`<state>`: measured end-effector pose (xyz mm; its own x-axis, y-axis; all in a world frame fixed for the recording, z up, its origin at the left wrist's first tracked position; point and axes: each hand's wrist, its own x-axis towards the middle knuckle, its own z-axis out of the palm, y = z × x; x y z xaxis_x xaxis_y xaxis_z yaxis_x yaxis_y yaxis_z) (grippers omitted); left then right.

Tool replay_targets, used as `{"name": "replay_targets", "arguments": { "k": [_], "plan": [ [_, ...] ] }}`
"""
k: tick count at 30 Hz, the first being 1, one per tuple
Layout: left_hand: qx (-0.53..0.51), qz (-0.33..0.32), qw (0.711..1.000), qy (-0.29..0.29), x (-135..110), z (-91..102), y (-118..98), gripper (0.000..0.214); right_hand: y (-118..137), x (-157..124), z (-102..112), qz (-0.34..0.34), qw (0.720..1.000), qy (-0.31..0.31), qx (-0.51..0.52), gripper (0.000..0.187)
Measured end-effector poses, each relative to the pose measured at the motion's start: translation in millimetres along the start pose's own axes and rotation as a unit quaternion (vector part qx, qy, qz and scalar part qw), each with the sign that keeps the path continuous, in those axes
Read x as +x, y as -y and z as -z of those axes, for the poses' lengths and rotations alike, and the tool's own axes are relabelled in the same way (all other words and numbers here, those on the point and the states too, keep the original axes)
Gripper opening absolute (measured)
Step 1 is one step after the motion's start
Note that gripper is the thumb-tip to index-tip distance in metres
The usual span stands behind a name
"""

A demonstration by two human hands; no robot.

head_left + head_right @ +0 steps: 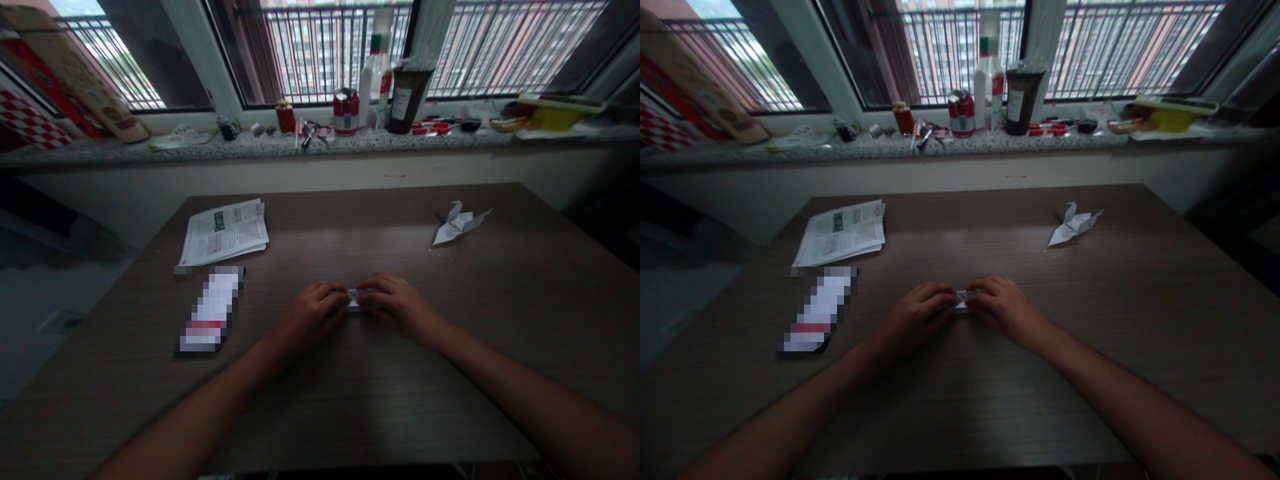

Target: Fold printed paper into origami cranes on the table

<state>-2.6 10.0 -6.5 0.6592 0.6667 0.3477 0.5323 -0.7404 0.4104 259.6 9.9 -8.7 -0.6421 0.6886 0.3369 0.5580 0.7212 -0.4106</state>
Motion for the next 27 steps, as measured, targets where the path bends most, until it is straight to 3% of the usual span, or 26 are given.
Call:
{"name": "replay_targets", "arguments": {
  "k": [6, 12, 21, 27],
  "plan": [
    [-0.006, -0.003, 1.000, -0.020, 1, -2.8, 1, 0.020, 2, 2, 3, 0.016, 0.999, -0.022, 0.016, 0.014],
    [-0.021, 0.006, 0.999, -0.037, 4, -7.1, -1, 0.016, 4, 1, -4, -0.016, 0.998, -0.044, 0.051, 0.018],
    [-0.057, 0.037, 0.997, -0.023, 3, -6.8, -2, 0.015, 4, 4, -4, -0.034, 0.998, -0.036, 0.042, 0.003],
    [-0.074, 0.065, 0.995, -0.018, 4, -3.5, -5, 0.007, 12, 5, 2, -0.044, 0.999, -0.020, 0.022, 0.005]
  ]
}}
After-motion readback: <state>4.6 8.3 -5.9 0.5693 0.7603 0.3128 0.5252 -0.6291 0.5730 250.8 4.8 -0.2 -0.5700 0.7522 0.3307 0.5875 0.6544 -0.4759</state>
